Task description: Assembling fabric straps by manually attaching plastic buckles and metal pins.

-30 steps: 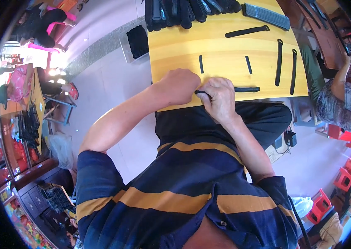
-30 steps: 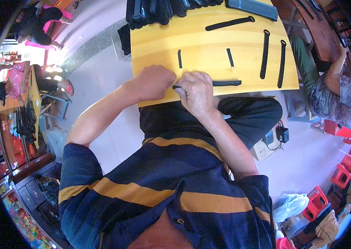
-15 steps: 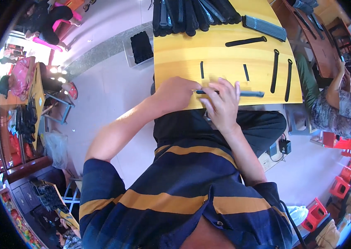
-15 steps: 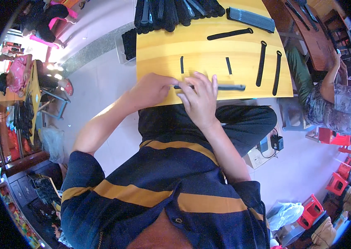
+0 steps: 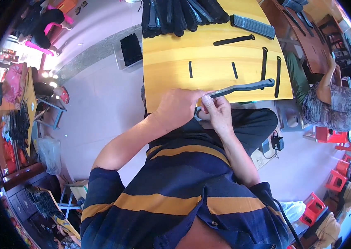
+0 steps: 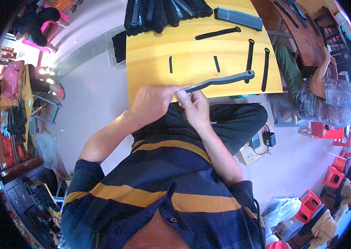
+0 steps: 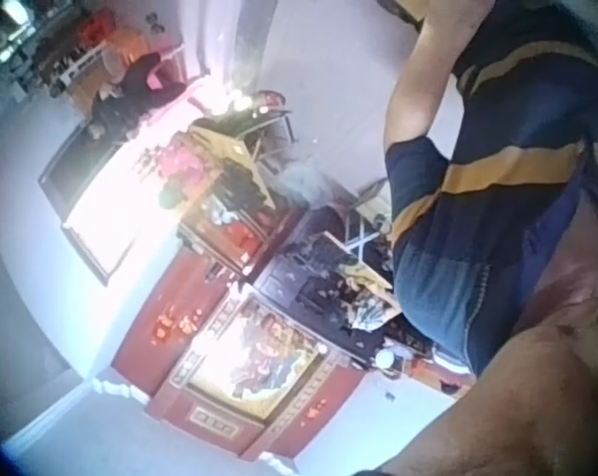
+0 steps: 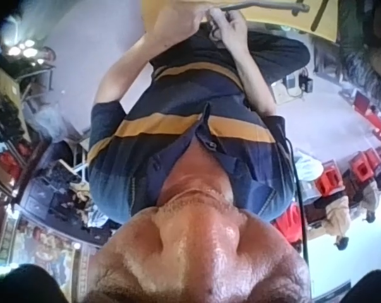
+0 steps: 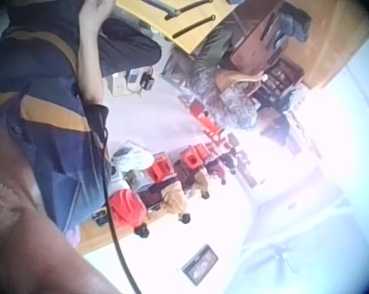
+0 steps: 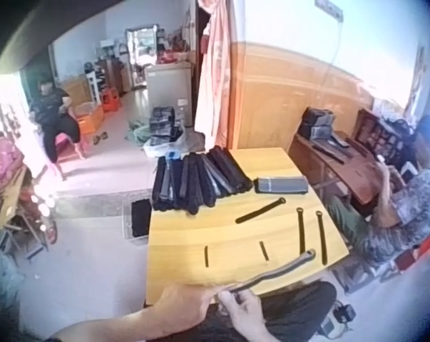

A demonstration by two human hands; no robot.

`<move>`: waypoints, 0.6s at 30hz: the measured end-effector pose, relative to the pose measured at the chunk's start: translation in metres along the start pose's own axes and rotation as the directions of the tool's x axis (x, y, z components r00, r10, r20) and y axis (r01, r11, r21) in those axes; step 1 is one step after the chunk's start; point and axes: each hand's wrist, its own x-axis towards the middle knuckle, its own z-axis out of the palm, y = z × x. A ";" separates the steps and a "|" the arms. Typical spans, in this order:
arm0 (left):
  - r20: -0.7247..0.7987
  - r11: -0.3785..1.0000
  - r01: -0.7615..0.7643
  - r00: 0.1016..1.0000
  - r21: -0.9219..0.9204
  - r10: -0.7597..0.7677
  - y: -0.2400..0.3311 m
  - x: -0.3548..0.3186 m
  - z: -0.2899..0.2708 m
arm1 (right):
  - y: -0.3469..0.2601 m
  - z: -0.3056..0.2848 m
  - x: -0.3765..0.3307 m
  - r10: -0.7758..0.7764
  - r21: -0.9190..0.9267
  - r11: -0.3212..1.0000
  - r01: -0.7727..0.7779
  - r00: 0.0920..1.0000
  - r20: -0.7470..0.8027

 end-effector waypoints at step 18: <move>0.255 0.996 -0.016 0.967 0.084 -0.006 -0.027 -0.010 -0.012 | -0.014 -0.019 0.011 0.043 -0.183 0.982 0.049 0.881 0.471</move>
